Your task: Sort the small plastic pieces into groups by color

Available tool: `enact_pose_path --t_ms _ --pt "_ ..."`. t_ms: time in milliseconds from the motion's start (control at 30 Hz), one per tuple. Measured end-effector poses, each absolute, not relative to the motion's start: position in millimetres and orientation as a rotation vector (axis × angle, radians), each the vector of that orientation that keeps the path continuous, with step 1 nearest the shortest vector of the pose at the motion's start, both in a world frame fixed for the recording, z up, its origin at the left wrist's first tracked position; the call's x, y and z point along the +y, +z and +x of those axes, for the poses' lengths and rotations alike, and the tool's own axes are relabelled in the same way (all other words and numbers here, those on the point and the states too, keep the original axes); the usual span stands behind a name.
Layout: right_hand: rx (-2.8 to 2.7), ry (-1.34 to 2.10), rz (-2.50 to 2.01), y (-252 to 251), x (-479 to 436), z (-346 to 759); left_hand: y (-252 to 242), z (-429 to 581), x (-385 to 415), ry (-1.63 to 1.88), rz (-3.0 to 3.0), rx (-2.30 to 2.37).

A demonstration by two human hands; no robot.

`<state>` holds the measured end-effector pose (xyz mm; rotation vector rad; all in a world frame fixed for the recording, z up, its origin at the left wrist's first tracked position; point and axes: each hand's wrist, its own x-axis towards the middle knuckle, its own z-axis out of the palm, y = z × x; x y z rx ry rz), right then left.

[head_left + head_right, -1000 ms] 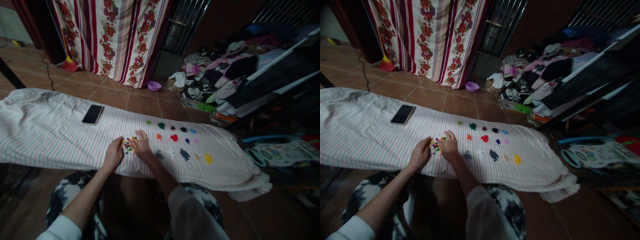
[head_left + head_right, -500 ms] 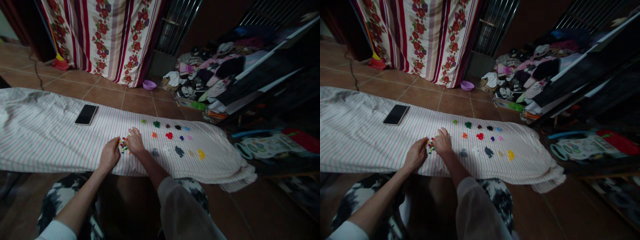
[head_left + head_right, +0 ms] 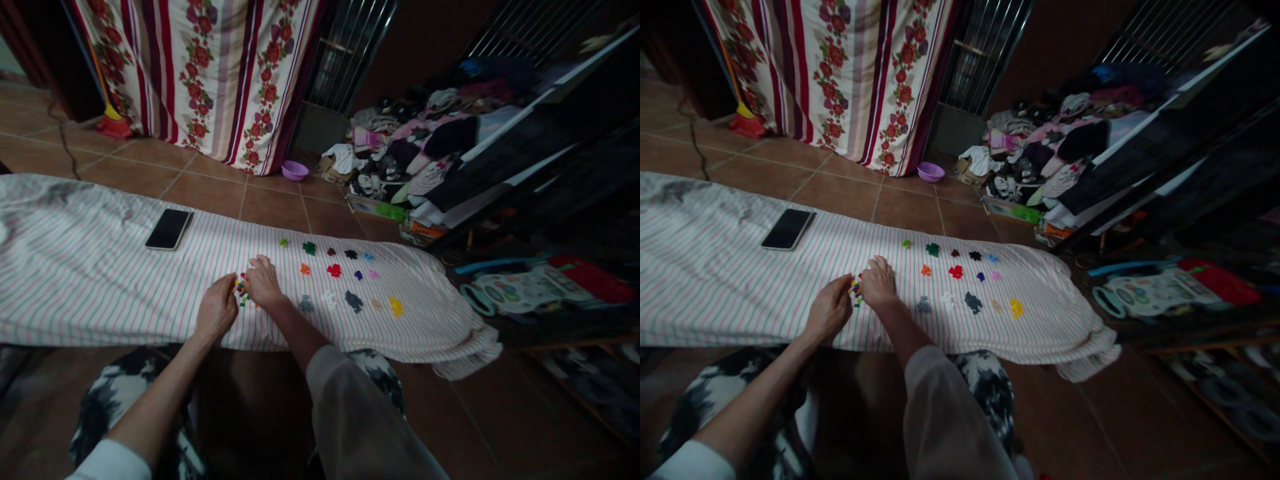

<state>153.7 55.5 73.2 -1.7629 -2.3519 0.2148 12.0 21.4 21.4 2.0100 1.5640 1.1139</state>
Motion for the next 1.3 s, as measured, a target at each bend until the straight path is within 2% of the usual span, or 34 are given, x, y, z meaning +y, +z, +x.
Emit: enact_pose_path --t_ms 433,1100,1300 --pt "-2.017 0.171 -1.703 73.1 57.0 172.6 19.8 13.5 20.6 1.145 1.977 1.584" --pt "-1.460 0.448 -1.613 69.2 18.8 263.1 23.7 12.1 17.7 1.106 2.054 1.610" --pt "-1.282 0.363 -1.672 74.3 -5.0 317.5 25.5 10.4 17.2 1.080 2.091 1.605"
